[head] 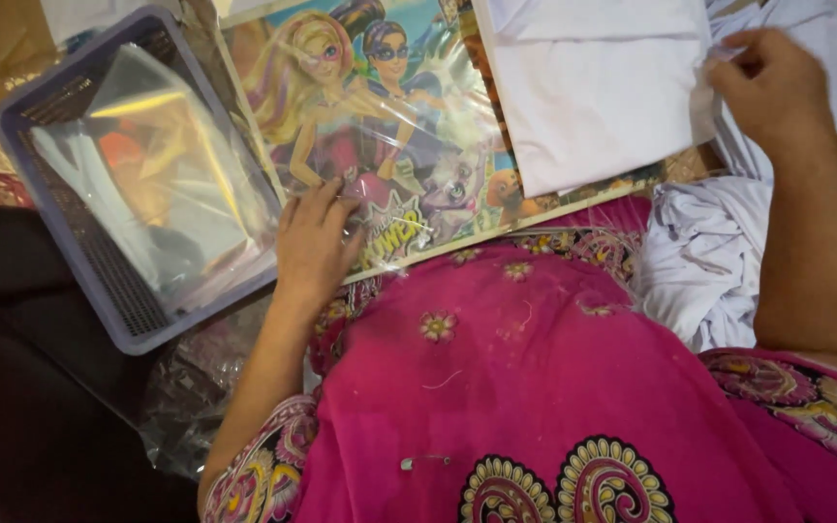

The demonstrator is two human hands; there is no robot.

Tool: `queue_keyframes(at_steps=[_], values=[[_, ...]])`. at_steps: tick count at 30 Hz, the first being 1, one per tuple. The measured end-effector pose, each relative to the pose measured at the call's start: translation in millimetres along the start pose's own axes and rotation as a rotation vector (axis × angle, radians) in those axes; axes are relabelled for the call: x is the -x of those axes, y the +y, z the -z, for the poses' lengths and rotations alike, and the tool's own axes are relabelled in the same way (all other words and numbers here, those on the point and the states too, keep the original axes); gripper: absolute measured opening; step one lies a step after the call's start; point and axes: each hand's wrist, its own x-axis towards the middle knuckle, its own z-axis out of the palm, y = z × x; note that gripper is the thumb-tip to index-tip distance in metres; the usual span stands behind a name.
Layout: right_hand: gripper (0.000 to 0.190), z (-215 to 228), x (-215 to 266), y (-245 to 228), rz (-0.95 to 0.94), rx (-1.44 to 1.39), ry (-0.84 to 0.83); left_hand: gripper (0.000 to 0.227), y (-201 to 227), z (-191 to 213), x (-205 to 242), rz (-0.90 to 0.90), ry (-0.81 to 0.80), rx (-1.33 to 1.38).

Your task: Folding white t-shirts and placing them into clear plastic packaging bags with cardboard inserts.

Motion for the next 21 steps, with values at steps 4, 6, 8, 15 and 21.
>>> queue_keyframes(at_steps=[4,6,8,15,21], values=[[0.036,-4,5,-24,-0.187,-0.001,-0.127,0.012,-5,0,-10,-0.056,0.145,0.046],[0.031,-12,2,-2,-0.170,-0.056,-0.066,0.010,6,17,-20,-0.058,0.187,0.182],[0.027,-7,2,-2,-0.175,-0.124,-0.037,0.010,8,13,-32,-0.193,0.209,0.236],[0.034,10,-3,-50,-0.416,-0.299,-0.184,0.035,22,-8,-28,-0.309,-0.093,0.208],[0.042,-6,-13,-33,-0.364,-0.586,-0.221,0.043,19,-18,-27,-0.155,-0.027,0.149]])
